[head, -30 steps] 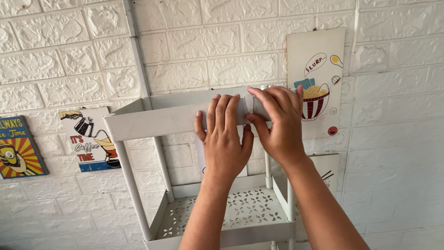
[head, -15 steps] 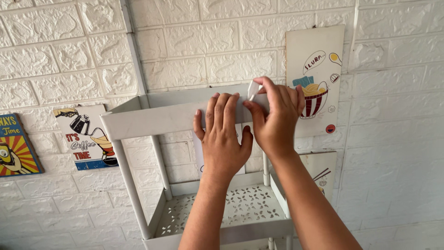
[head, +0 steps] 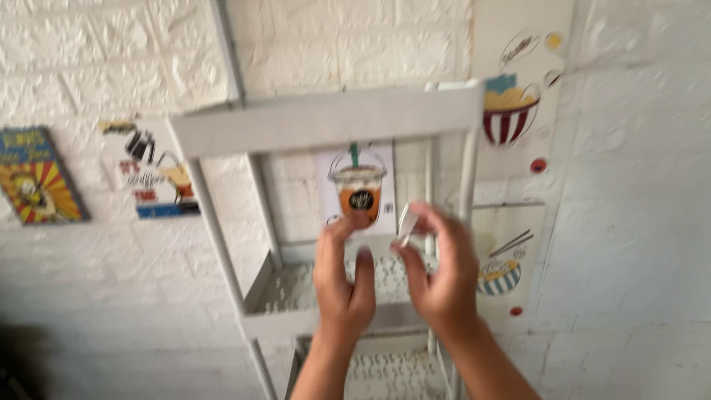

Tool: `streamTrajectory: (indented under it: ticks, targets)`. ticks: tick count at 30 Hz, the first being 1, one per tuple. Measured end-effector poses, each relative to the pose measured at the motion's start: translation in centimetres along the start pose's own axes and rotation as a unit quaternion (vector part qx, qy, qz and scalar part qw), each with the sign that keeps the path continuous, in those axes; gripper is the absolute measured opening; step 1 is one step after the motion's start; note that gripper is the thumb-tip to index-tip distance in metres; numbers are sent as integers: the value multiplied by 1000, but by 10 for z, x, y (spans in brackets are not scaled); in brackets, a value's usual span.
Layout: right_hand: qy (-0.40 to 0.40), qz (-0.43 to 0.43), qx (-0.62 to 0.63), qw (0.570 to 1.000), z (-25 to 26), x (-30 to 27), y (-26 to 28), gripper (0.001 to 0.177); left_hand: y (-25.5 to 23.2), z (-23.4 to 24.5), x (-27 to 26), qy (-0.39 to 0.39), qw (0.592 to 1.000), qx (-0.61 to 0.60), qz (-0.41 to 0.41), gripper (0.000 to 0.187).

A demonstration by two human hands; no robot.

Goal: The person assembles a white plastic shelving unit by inserting small white connectors into the top frame, then attaching vertical poles and perforated shelves. They repeatedly place connectors on a nearby black table and insert poles into the shelf frame, securing the structure.

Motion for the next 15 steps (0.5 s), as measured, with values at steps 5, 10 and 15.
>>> streamTrajectory:
  ticks: [5, 10, 15]
  targets:
    - [157, -60, 63, 984, -21, -107, -26, 51, -18, 18, -130, 24, 953, -149, 262, 43]
    - [275, -135, 78, 949, -43, -213, -49, 49, -17, 51, -249, -13, 901, -132, 414, 35]
    - [388, -186, 95, 898, -57, -308, -58, 52, -22, 91, -377, -116, 814, -97, 561, 15]
Point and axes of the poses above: each hand's wrist, its own x-axis towards the middle knuckle, its own z-axis out of the back of the hand, y = z × x, the point moved 5 cm from there along x, towards the middle knuckle, and after that the axes turned 14 degrees about -z, right-handed, at the moved point
